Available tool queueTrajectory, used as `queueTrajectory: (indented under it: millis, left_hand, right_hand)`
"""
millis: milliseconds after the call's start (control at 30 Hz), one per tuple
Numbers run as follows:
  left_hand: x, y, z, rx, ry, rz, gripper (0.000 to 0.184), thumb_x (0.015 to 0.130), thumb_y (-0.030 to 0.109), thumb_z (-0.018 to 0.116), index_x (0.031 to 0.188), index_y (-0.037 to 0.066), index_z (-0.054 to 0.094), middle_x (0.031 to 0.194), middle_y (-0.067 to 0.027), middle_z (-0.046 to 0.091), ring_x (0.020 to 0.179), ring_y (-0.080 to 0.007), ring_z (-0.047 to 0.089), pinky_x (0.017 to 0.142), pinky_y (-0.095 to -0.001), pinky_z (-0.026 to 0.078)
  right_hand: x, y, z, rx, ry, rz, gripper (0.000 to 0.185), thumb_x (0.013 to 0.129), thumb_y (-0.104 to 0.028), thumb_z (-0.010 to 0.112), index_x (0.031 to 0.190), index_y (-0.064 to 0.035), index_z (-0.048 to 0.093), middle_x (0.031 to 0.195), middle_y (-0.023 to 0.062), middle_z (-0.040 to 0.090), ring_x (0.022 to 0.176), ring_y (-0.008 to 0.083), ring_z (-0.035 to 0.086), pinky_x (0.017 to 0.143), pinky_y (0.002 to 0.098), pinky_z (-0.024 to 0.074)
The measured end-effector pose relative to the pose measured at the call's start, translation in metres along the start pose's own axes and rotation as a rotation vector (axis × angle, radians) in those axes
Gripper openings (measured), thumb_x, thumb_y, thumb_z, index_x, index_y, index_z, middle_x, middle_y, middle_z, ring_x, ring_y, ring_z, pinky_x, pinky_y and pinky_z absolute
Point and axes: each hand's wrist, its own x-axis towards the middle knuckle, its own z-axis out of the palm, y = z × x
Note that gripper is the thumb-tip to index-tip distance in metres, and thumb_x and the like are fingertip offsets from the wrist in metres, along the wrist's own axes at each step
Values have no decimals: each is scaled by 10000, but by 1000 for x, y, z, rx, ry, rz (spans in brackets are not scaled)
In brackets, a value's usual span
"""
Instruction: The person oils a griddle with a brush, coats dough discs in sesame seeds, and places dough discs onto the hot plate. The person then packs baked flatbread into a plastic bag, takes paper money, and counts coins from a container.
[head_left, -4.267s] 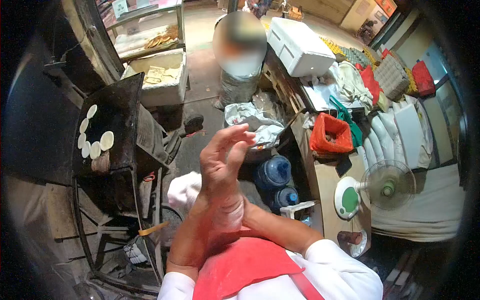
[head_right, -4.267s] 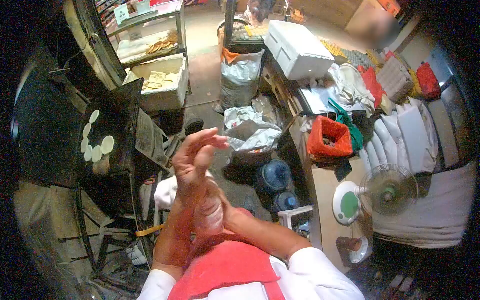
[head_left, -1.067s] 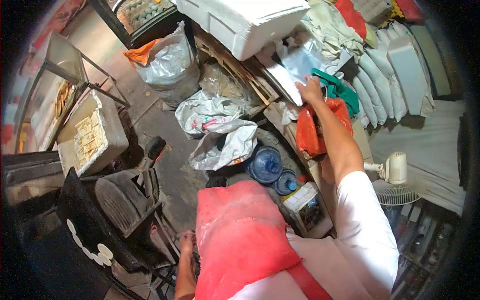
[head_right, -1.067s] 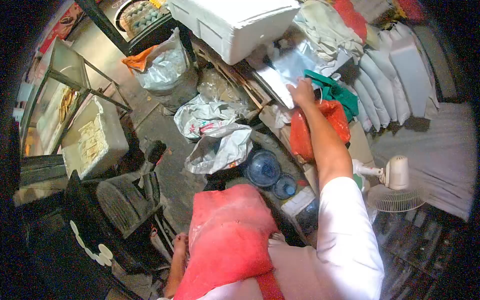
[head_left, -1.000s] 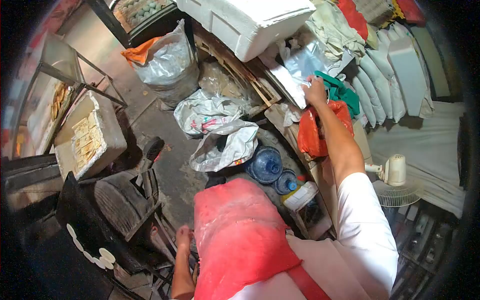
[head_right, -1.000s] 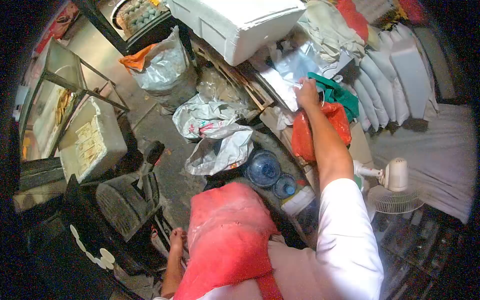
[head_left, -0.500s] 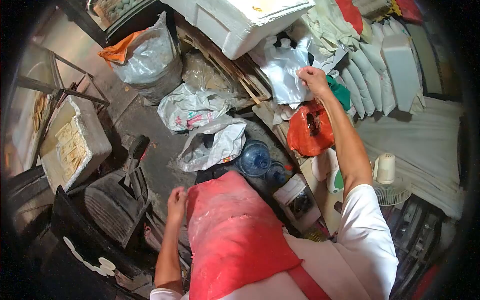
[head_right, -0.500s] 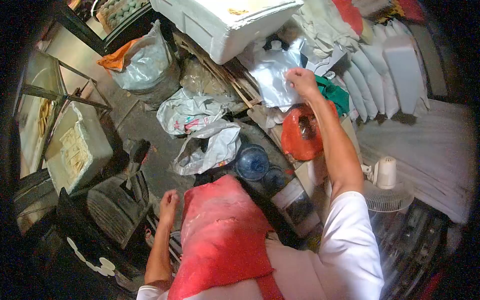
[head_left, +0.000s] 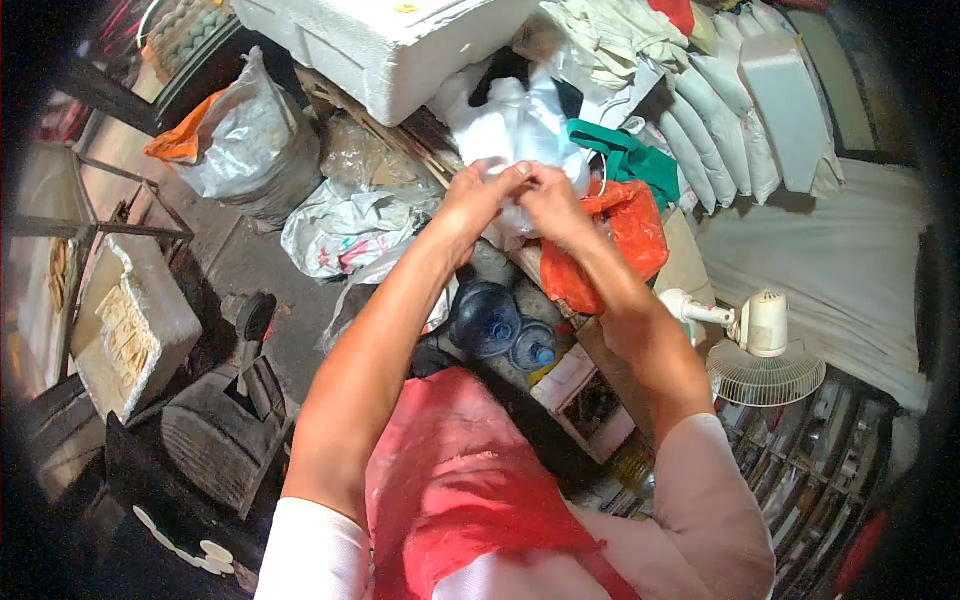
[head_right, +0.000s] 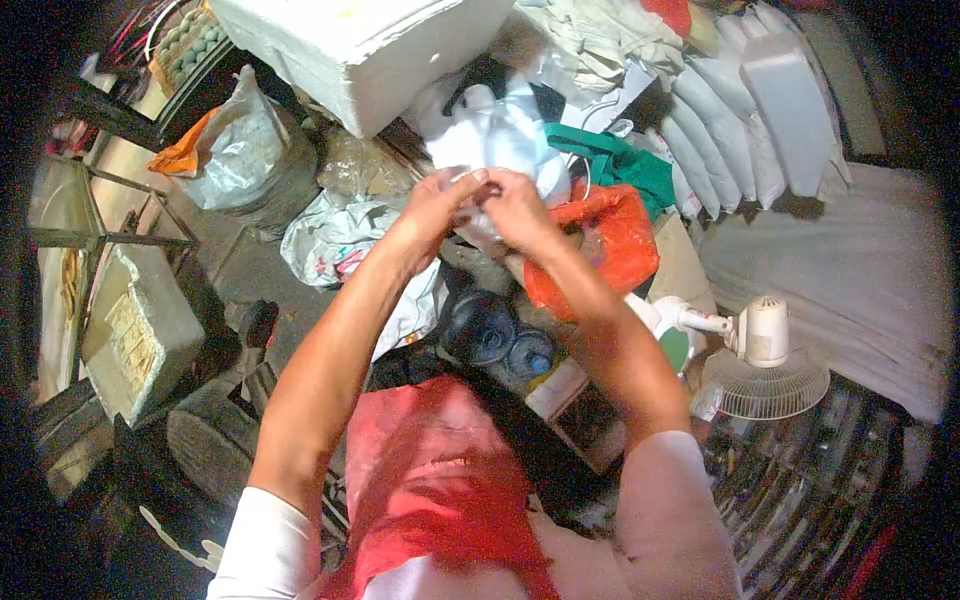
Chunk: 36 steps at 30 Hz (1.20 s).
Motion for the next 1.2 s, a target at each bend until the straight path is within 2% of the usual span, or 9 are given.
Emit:
queueTrajectory:
  millis: [300,367,433,500,600,800,933,1000,1200]
  left_hand:
    - [34,-8,-40,468,331,305,190,972,137,512,1034,20,647,751,-30,614,610,-106,541,562,-280,449]
    - [21,-2,-43,465,319,256,191,929,140,543,988,-3,654,898,-170,686,847,-285,655,756,-375,481]
    - [7,-5,-58,459,315,270,188,938,137,537,982,-8,648,864,-153,678,819,-252,640,757,-371,481]
    - [-25,-5,-73,344,348,312,203,978,186,531,1041,37,654,631,25,498,494,-75,430,453,-262,378]
    - [-92,4,-104,64,428,163,229,974,241,537,1058,60,650,748,27,535,602,-64,463,501,-246,384]
    - [-213,4,-136,-347,727,-3,273,964,336,569,1177,167,549,872,43,551,671,-69,479,500,-225,360]
    - [-267,-26,-140,-594,583,149,241,997,298,521,1195,160,531,697,54,472,521,-61,431,436,-218,381]
    - [-294,-34,-128,-699,592,153,232,1009,298,492,1213,194,526,651,63,422,529,-58,408,444,-213,359]
    - [-352,-25,-98,-1009,717,232,323,1035,382,388,1288,214,500,873,17,591,611,-96,507,476,-239,422]
  right_hand:
    - [38,-5,-8,-409,390,-168,306,904,-82,455,1159,-21,613,1097,240,603,1038,360,595,920,427,459]
    - [67,27,-3,-457,242,-263,373,928,-144,457,1268,-37,569,1234,197,579,1157,311,561,982,389,430]
    - [87,53,-6,-648,98,-243,413,937,-188,465,1319,-50,536,1371,198,490,1284,336,451,1085,400,341]
    - [101,68,-10,-803,121,-341,439,946,-240,463,1335,-47,519,1406,190,456,1314,354,402,1113,420,299]
    - [120,64,-33,-897,99,-239,504,954,-277,439,1361,18,464,1463,241,382,1365,360,352,1145,415,260]
    - [112,10,-38,-825,401,-409,468,916,-295,589,1270,9,552,1203,208,604,1049,304,604,923,387,462]
    - [-2,-16,85,276,-404,205,421,898,-334,628,1223,-67,605,1161,75,640,982,152,625,851,338,491]
    - [-59,-36,150,595,-756,401,781,859,-552,644,1408,-55,395,1305,111,563,1140,199,567,939,381,456]
    - [-107,-123,244,1243,-1094,606,975,750,-742,577,1402,-44,381,1289,147,565,1192,238,553,1022,418,433]
